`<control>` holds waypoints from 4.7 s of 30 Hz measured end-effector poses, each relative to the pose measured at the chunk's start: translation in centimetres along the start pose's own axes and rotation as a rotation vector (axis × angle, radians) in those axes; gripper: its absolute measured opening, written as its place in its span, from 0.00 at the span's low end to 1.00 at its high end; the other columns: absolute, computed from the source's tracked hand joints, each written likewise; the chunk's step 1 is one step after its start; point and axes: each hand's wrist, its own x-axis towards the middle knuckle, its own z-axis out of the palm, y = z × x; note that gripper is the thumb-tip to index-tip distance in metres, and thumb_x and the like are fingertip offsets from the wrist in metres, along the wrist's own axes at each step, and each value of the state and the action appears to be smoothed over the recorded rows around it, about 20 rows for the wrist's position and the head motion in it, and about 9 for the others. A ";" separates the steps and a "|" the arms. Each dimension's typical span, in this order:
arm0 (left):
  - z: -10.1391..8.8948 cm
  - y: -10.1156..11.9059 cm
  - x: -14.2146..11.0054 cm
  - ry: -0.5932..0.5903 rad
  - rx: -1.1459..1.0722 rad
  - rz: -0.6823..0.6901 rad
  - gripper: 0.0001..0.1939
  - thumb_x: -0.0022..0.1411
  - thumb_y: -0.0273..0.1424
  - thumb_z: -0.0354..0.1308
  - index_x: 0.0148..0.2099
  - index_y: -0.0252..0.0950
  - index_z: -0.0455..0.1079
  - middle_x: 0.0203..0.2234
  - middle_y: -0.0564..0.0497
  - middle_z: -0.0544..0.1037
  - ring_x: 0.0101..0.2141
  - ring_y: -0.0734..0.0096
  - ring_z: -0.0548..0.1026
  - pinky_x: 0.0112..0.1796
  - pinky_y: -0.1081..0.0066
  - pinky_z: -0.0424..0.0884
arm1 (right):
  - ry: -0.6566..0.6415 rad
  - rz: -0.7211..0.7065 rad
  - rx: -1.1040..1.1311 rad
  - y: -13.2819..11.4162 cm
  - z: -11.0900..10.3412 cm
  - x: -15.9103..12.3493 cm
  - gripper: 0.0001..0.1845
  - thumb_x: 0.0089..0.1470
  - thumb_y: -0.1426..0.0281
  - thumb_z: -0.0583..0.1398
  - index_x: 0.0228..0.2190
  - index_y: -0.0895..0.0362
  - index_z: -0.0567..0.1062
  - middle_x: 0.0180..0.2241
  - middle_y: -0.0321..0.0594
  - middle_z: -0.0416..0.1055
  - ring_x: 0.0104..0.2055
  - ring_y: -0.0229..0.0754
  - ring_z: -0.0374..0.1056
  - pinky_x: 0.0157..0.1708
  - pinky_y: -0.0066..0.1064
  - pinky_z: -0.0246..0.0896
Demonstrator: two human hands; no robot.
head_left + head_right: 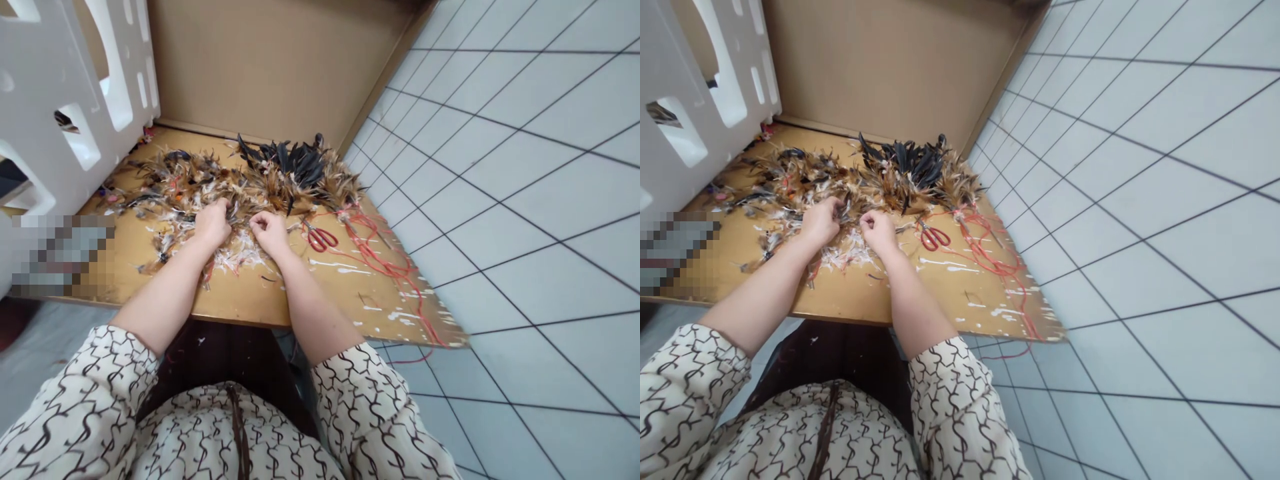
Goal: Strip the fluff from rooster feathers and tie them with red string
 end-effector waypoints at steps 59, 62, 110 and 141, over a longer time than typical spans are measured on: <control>0.9 -0.7 1.0 0.519 -0.623 0.134 0.09 0.47 0.31 0.57 0.33 0.35 0.72 0.35 0.48 0.77 0.41 0.64 0.71 0.46 0.65 0.65 | -0.063 0.238 0.576 -0.9 0.0 0.2 0.07 0.50 0.77 0.54 0.24 0.59 0.70 0.14 0.30 0.66 0.15 0.29 0.55 0.18 0.21 0.48; 1.0 -0.1 0.5 0.399 -0.697 0.218 0.07 0.48 0.33 0.57 0.28 0.35 0.72 0.26 0.51 0.76 0.30 0.70 0.71 0.36 0.69 0.68 | -0.057 0.143 0.410 -0.7 0.0 0.2 0.08 0.52 0.75 0.53 0.24 0.59 0.70 0.14 0.29 0.64 0.16 0.30 0.56 0.21 0.23 0.52; 0.0 1.5 -0.1 -0.128 -1.202 0.005 0.04 0.34 0.28 0.58 0.20 0.35 0.66 0.13 0.57 0.69 0.16 0.80 0.63 0.22 0.75 0.62 | -0.341 0.046 0.606 -1.5 -2.6 -0.2 0.14 0.35 0.62 0.65 0.21 0.58 0.67 0.14 0.28 0.62 0.15 0.27 0.51 0.17 0.22 0.42; 0.4 0.0 0.1 -0.116 0.084 0.318 0.06 0.43 0.31 0.57 0.28 0.42 0.73 0.19 0.52 0.75 0.23 0.66 0.69 0.25 0.70 0.59 | -0.063 -0.159 -0.428 1.3 -0.3 1.2 0.11 0.47 0.79 0.56 0.31 0.55 0.76 0.34 0.43 0.69 0.43 0.47 0.62 0.47 0.40 0.57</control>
